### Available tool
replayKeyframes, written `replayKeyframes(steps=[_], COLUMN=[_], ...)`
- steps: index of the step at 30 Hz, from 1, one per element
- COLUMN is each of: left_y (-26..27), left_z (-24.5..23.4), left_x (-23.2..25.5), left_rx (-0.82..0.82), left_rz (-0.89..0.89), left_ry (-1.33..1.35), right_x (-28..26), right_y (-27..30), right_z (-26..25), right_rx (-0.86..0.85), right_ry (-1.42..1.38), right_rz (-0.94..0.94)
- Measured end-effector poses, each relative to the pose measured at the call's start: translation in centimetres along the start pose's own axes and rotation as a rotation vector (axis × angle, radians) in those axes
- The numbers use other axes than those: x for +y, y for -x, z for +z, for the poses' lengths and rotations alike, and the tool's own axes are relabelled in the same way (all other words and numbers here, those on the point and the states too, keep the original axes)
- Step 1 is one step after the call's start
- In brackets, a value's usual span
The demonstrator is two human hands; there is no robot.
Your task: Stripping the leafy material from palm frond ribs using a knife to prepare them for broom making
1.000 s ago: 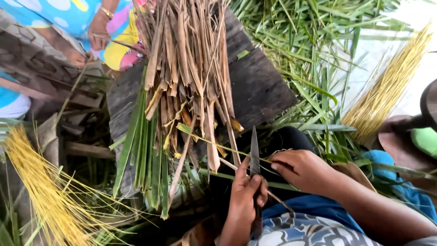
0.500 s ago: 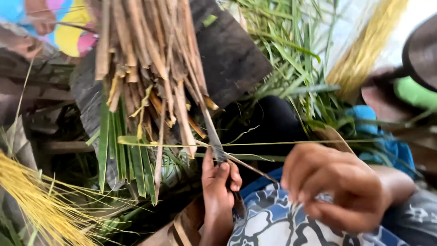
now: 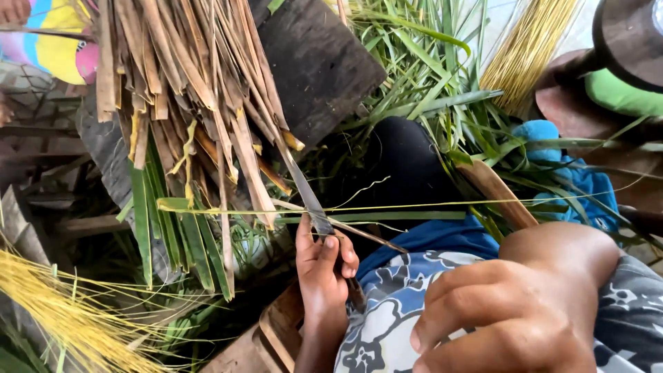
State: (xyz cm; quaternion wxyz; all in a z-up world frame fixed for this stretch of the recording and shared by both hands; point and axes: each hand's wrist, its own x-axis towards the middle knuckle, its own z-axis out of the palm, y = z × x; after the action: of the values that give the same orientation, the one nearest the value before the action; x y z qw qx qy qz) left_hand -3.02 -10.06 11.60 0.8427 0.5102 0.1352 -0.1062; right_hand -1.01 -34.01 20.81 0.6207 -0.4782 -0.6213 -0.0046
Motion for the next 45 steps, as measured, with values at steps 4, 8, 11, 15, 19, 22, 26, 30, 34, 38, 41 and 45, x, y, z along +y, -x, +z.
replayKeyframes(steps=[4,8,11,15,19,22,26,30,34,38,41,45], left_y=[0.3,0.5,0.3,0.0,-0.5,-0.7,-0.8,-1.0,-1.2,-0.9,-1.0,-0.6], left_z=[0.2,0.1,-0.1,-0.1,0.2,0.0,-0.4,-1.1,-1.5,-1.9,-2.1,-0.9], left_x=[0.1,-0.4,-1.4,-2.0,-0.8,-0.5,-0.7,-1.4,-1.3,-0.4,-0.6,-0.6], left_rx=[-0.002,-0.036,-0.053,-0.096,-0.142,-0.146,-0.163,-0.166,-0.151,-0.168,-0.199,-0.161], left_rz=[0.004,0.075,0.062,0.188,0.216,0.230,0.246,0.264,0.253,0.263,0.279,0.169], left_ry=[0.014,0.015,0.124,0.120,0.128,0.115,0.138,0.137,0.165,0.166,0.139,0.149], right_x=[-0.4,0.2,1.9,5.6,7.1,6.8,6.4,7.0,7.7,8.5,9.2,10.3], right_y=[-0.6,-2.1,-3.5,-1.6,-1.1,-2.0,-2.2,-0.8,-0.4,-0.1,-0.1,0.3], right_z=[0.9,-0.3,0.7,1.9,2.1,1.8,1.7,1.5,1.5,1.8,2.3,2.8], right_rx=[0.146,0.059,0.096,0.003,-0.044,-0.052,0.042,0.106,0.075,0.039,0.085,0.169], right_ry=[0.053,0.614,0.763,0.900,0.827,0.829,0.798,0.770,0.803,0.658,0.618,0.559], right_rz=[0.099,0.096,0.502,0.660,0.872,1.034,1.181,0.943,0.924,0.859,0.943,0.989])
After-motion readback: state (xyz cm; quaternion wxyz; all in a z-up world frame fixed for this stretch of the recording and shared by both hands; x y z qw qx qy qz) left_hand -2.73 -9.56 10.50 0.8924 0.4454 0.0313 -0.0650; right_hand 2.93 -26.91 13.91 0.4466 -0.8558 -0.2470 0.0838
